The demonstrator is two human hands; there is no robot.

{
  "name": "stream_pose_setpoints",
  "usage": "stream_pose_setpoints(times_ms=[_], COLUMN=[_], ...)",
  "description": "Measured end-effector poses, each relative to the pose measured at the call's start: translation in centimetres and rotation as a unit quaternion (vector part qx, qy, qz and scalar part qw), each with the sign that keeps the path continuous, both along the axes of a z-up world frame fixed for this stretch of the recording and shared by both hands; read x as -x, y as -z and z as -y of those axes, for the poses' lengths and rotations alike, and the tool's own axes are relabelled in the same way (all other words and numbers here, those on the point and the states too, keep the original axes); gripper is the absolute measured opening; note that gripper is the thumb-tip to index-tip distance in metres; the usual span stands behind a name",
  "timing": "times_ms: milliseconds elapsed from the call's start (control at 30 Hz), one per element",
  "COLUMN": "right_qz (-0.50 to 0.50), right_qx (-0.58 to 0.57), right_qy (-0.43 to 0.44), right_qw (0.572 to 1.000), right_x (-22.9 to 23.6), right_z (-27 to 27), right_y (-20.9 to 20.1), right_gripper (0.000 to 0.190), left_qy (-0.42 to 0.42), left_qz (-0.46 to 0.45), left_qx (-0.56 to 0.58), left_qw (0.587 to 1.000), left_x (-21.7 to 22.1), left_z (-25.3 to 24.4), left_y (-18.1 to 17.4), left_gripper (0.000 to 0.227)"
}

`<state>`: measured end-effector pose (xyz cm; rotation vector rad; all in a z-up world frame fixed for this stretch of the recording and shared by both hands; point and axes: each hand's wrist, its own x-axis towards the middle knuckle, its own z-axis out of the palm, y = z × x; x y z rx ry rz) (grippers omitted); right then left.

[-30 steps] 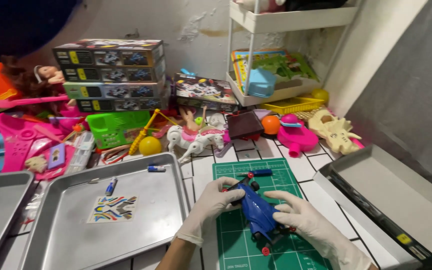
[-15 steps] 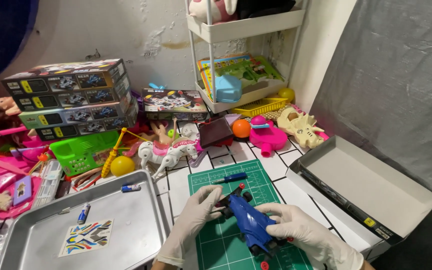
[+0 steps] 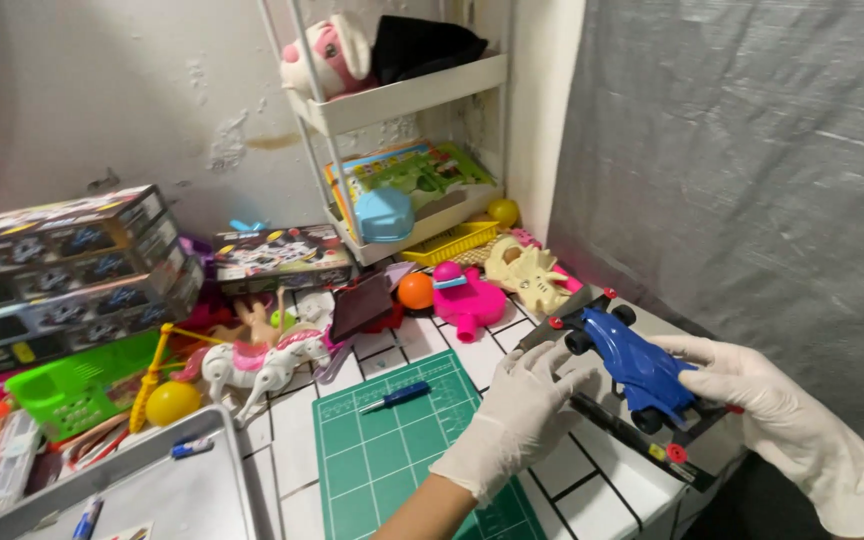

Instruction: The person assembles a blue toy car on a green cutting mat using a screwdriver to tighten screws on the wheels. They then place the completed car into its packaging box.

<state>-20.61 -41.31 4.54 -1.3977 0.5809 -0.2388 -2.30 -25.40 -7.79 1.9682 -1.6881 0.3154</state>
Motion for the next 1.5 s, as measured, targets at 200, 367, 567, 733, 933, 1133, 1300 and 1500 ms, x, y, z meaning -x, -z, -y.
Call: stream_pose_setpoints(times_ms=[200, 367, 567, 733, 933, 1133, 1300, 1500], right_qz=[-0.027, 0.041, 0.209, 0.140, -0.041, -0.120, -0.191, -0.218], right_qx=[-0.024, -0.053, -0.032, -0.002, -0.022, -0.015, -0.007, -0.053], right_qy=[0.060, 0.061, -0.051, -0.025, -0.068, -0.071, -0.071, -0.056], right_qw=[0.998, 0.996, 0.976, 0.990, 0.997, 0.990, 0.979, 0.973], right_x=[1.9, 2.0, 0.3, -1.6, -3.0, -3.9, -5.5, -5.7], right_z=[2.0, 5.4, 8.9, 6.0, 3.7, 3.5, 3.5, 2.4], right_y=[-2.5, -1.0, 1.2, -0.4, 1.7, 3.4, 4.0, 4.7], right_gripper=[0.056, 0.059, 0.061, 0.061, 0.064, 0.062, 0.057, 0.052], left_qy=[0.016, 0.000, 0.035, -0.038, -0.344, -0.333, -0.299, -0.300], left_qz=[0.044, 0.030, -0.395, -0.173, -0.241, -0.370, -0.438, -0.441], left_qx=[-0.028, 0.023, 0.234, 0.317, 0.427, 0.484, 0.519, 0.524], left_qw=[0.998, 0.999, 0.888, 0.932, 0.801, 0.719, 0.670, 0.664], left_x=[-0.5, -0.4, -2.1, -1.1, 0.3, 3.6, 4.1, 3.9], left_z=[4.2, -2.2, -11.4, -21.2, -32.5, -35.3, -36.3, -37.3], left_y=[2.0, -4.8, -5.8, -9.2, -5.6, -9.1, -10.3, -10.0], left_gripper=[0.010, 0.023, 0.023, 0.029, 0.035, 0.050, 0.058, 0.060])
